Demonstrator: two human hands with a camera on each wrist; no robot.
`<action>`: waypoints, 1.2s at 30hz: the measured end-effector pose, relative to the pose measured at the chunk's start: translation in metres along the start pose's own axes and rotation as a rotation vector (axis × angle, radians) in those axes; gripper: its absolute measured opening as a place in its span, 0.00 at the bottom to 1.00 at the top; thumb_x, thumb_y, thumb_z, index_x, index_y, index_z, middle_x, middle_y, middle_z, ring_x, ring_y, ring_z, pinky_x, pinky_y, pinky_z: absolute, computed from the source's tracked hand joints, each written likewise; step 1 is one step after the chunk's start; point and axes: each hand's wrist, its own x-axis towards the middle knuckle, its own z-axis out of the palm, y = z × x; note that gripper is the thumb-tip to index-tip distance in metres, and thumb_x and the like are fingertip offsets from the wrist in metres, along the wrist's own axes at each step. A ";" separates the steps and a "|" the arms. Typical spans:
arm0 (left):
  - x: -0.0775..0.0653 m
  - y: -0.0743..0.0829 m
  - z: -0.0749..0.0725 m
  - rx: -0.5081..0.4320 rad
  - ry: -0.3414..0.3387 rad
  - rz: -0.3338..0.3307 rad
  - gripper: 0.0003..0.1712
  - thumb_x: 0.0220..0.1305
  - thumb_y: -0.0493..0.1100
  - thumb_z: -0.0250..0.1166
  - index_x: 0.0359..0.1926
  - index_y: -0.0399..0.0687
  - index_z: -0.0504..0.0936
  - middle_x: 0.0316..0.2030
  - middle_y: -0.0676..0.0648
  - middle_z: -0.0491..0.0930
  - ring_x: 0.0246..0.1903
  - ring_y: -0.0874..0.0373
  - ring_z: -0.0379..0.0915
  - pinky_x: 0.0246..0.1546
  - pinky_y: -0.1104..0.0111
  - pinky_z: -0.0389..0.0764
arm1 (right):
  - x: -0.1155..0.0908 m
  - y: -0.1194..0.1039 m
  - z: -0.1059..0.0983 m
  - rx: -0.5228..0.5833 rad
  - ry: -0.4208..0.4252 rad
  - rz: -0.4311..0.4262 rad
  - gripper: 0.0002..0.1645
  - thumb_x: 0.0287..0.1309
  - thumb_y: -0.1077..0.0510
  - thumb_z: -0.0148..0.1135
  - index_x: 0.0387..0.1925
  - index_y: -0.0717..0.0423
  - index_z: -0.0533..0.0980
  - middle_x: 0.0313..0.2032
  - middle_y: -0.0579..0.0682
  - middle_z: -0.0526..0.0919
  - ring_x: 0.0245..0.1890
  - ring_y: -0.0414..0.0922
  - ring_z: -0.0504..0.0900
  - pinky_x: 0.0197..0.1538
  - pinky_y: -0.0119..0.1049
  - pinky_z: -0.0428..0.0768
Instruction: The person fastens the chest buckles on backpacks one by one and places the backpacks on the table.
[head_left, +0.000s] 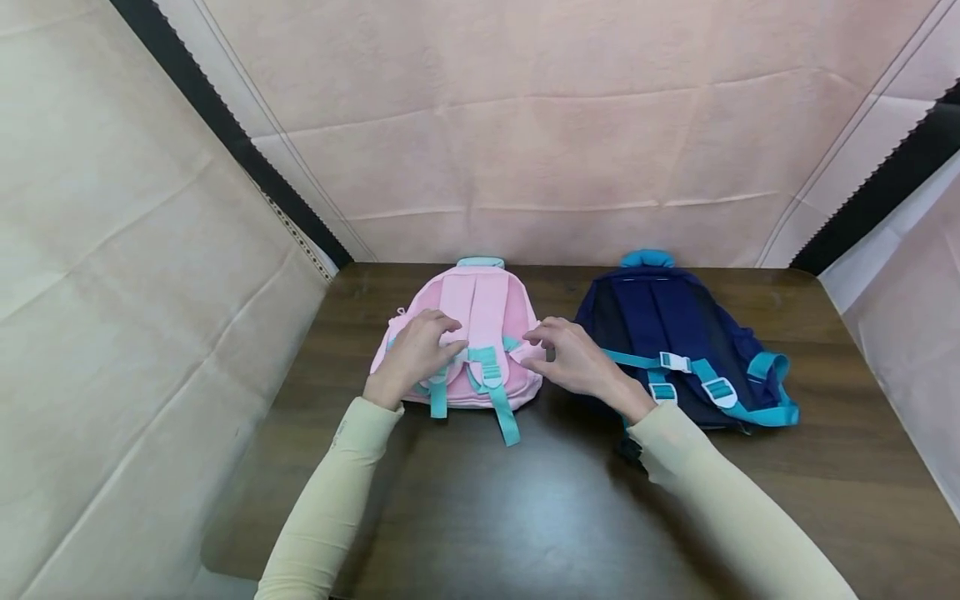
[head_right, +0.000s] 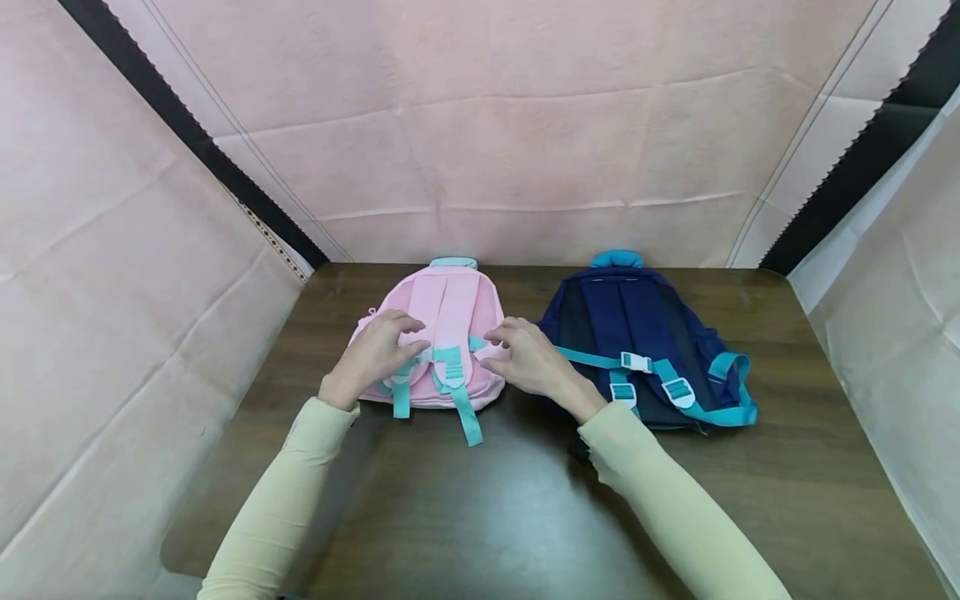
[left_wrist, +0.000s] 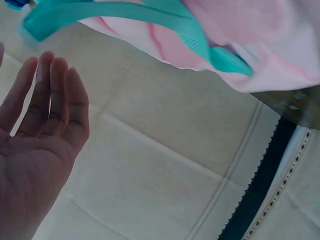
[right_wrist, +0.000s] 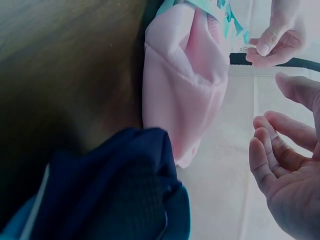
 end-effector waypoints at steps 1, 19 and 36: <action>-0.001 -0.002 0.000 0.000 -0.012 -0.017 0.23 0.70 0.47 0.77 0.59 0.37 0.89 0.55 0.38 0.90 0.55 0.44 0.86 0.59 0.52 0.89 | 0.002 -0.001 0.002 0.006 -0.008 0.004 0.24 0.68 0.55 0.76 0.60 0.64 0.86 0.53 0.62 0.89 0.45 0.52 0.86 0.48 0.47 0.89; -0.008 -0.016 0.001 0.005 -0.104 -0.057 0.21 0.66 0.44 0.80 0.56 0.39 0.91 0.48 0.40 0.88 0.45 0.49 0.83 0.52 0.55 0.88 | 0.041 -0.019 0.039 -0.043 -0.121 0.023 0.29 0.67 0.53 0.78 0.63 0.64 0.84 0.57 0.59 0.90 0.56 0.53 0.84 0.65 0.50 0.87; -0.011 -0.022 0.004 -0.043 -0.065 -0.035 0.19 0.66 0.39 0.79 0.56 0.37 0.91 0.40 0.42 0.86 0.39 0.52 0.79 0.46 0.59 0.85 | 0.073 -0.030 0.070 -0.062 -0.182 0.043 0.24 0.67 0.58 0.77 0.61 0.64 0.86 0.54 0.59 0.88 0.51 0.52 0.81 0.57 0.43 0.85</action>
